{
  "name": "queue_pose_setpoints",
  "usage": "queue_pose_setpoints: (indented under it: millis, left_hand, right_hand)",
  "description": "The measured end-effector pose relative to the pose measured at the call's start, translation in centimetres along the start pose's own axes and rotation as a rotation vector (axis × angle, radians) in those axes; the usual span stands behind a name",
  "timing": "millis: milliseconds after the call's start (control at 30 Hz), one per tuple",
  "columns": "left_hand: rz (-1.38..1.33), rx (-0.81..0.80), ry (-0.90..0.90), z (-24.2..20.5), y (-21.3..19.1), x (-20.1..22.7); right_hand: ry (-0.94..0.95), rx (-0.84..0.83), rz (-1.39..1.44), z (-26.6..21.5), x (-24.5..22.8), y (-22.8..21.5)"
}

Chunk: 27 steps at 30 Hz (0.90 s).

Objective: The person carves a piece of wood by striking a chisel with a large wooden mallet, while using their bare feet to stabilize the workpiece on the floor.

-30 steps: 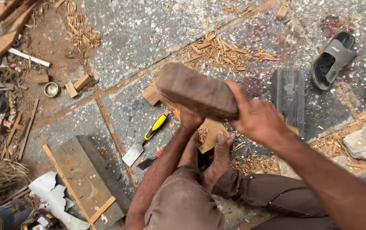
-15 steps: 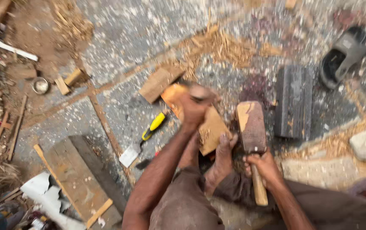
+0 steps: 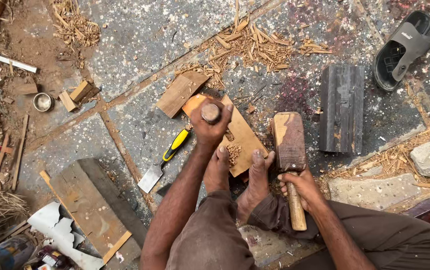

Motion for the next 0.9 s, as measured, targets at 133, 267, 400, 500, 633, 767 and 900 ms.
queue_pose_setpoints:
  millis: [133, 267, 400, 500, 633, 767, 900]
  left_hand:
    - [0.074, -0.013, 0.053, -0.5, 0.5, -0.8]
    - [-0.012, -0.051, -0.116, 0.2, 0.9, -1.7]
    - [-0.303, 0.208, -0.450, 1.3, -0.1, -3.5]
    - [-0.351, 0.247, -0.426, 2.3, -2.1, -4.5]
    - [-0.269, 0.117, -0.532, 5.0, -2.5, -3.9]
    - [-0.067, -0.069, -0.422, 4.0, -1.0, -0.4]
    - [-0.200, -0.009, -0.308, 2.1, -1.0, 1.0]
  right_hand:
    - [-0.021, -0.012, 0.006, 0.2, 0.0, 0.0]
    - [-0.020, -0.004, 0.027, 0.2, 0.4, -0.1]
    - [-0.027, -0.019, 0.025, 0.4, 1.0, -0.5]
    - [0.021, 0.018, -0.034, 1.7, 1.0, -0.8]
    - [-0.006, 0.022, -0.044, 1.4, 1.7, -0.9]
    - [0.047, 0.025, -0.017, 0.5, 1.8, -0.6]
    - [0.035, 0.012, -0.025, 0.3, 1.1, -0.7]
Point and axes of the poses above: each hand's wrist, its own z-axis towards the middle knuckle, its own y-axis out of the palm, x = y × z, the point moved 1 cm from there along z, towards the middle knuckle, and after that the axes turned 5 degrees about y, right-handed, at the moved point
